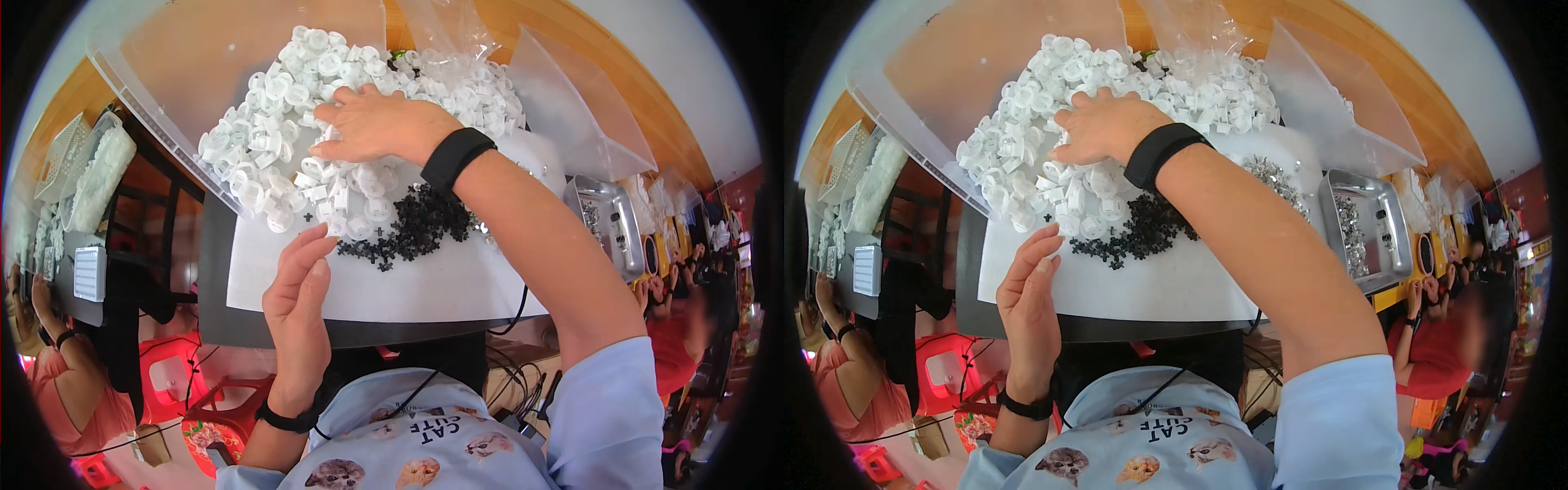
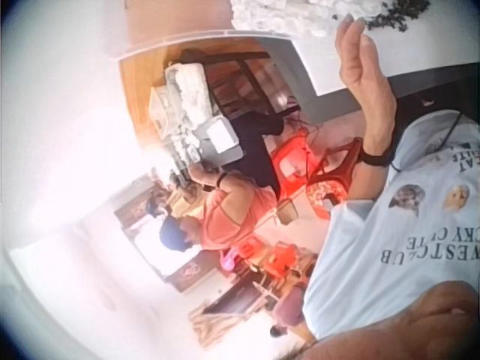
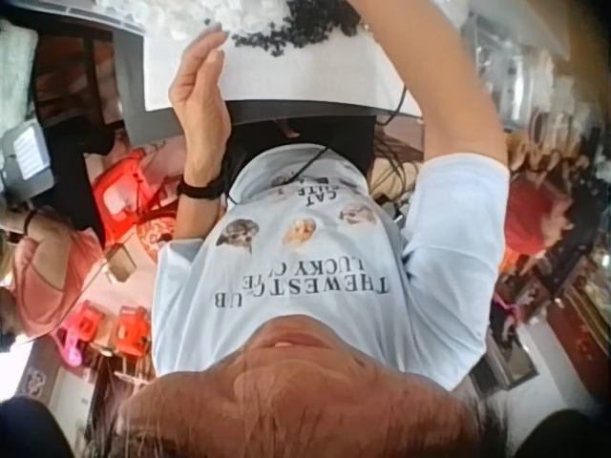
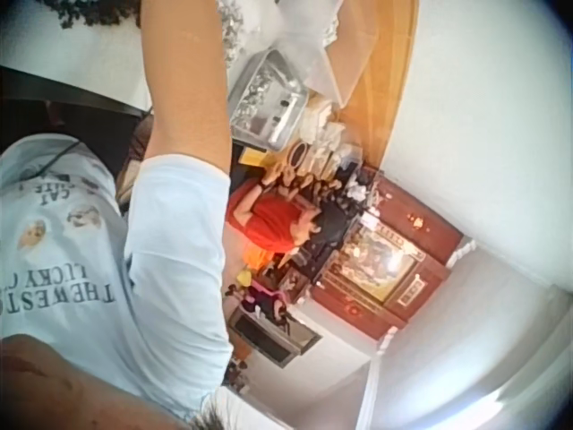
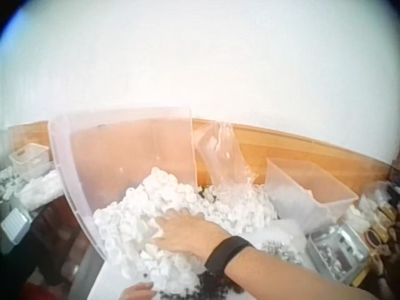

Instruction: Assembling small white plastic components with black and silver parts.

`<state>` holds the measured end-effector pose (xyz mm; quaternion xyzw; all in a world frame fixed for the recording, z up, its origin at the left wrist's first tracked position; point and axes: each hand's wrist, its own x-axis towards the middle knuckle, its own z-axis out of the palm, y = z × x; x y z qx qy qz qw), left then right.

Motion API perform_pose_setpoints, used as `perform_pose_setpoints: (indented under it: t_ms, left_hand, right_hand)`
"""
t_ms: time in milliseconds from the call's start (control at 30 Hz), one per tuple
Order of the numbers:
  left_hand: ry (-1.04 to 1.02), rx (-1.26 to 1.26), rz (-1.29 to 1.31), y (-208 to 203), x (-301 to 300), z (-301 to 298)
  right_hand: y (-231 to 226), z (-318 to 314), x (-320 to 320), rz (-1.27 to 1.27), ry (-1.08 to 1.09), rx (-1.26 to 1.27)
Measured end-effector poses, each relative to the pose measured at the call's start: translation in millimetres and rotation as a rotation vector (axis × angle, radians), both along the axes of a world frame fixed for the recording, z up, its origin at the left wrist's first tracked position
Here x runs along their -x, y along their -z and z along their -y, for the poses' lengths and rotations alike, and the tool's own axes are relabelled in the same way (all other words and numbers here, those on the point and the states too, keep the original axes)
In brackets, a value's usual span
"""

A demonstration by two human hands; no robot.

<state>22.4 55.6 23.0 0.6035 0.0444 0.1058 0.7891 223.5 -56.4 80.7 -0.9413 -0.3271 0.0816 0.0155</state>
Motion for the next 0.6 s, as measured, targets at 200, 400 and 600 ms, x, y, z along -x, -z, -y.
perform_pose_setpoints:
  t_ms: [200,400,600]
  left_hand:
    - [0.077,-0.015,0.01,1,2,9]
    - [0.103,-0.098,0.047,2,5,16]
    - [0.115,-0.215,0.078,1,8,19]
  right_hand:
    - [5,19,10,0.029,-0.045,-0.042]
    - [-1,30,19,0.016,-0.004,-0.041]
    - [-3,40,22,-0.009,0.012,-0.015]
